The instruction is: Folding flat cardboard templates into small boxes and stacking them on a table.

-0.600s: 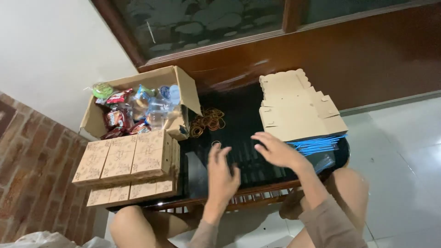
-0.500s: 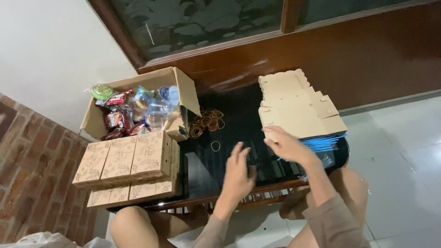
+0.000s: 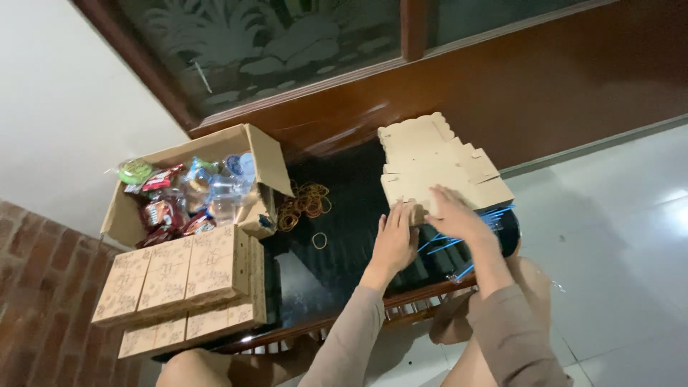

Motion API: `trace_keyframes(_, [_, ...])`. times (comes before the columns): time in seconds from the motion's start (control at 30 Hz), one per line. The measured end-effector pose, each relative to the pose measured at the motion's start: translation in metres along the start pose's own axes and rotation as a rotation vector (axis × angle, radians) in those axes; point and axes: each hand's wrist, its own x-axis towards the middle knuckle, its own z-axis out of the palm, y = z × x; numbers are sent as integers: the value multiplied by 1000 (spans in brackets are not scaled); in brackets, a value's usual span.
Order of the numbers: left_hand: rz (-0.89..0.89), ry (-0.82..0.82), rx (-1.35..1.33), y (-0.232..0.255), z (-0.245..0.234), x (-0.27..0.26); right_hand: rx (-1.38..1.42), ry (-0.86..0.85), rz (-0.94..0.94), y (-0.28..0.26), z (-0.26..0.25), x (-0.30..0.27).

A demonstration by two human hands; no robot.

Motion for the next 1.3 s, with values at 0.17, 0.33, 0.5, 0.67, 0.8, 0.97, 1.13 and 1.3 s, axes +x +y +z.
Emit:
trace_keyframes(0.17, [11,96,286,-80,102,43,-172,-101,16,6,22,14])
trace_keyframes(0.33, [18,30,402,-87,85,41,-251,-24,-108,43,51,48])
trace_keyframes(0.5, [8,-16,250,-87,83,39,-168,-42,-103,39,30,36])
trace_keyframes(0.67, [-47,-67,205,-74,69,43,-59,-56,-151,24,8,19])
trace_keyframes(0.8, [-124,-114,102,-71,66,49,-2,-73,-96,24,7,18])
trace_keyframes(0.97, [-172,-63,61,-86,86,63,45,-129,-29,-7,-19,-5])
trace_keyframes(1.13, [-202,-12,25,-53,53,50,-25,-166,24,-12,-18,-1])
trace_keyframes(1.3, [-282,167,-294,-30,33,37,-214,-71,78,23,10,28])
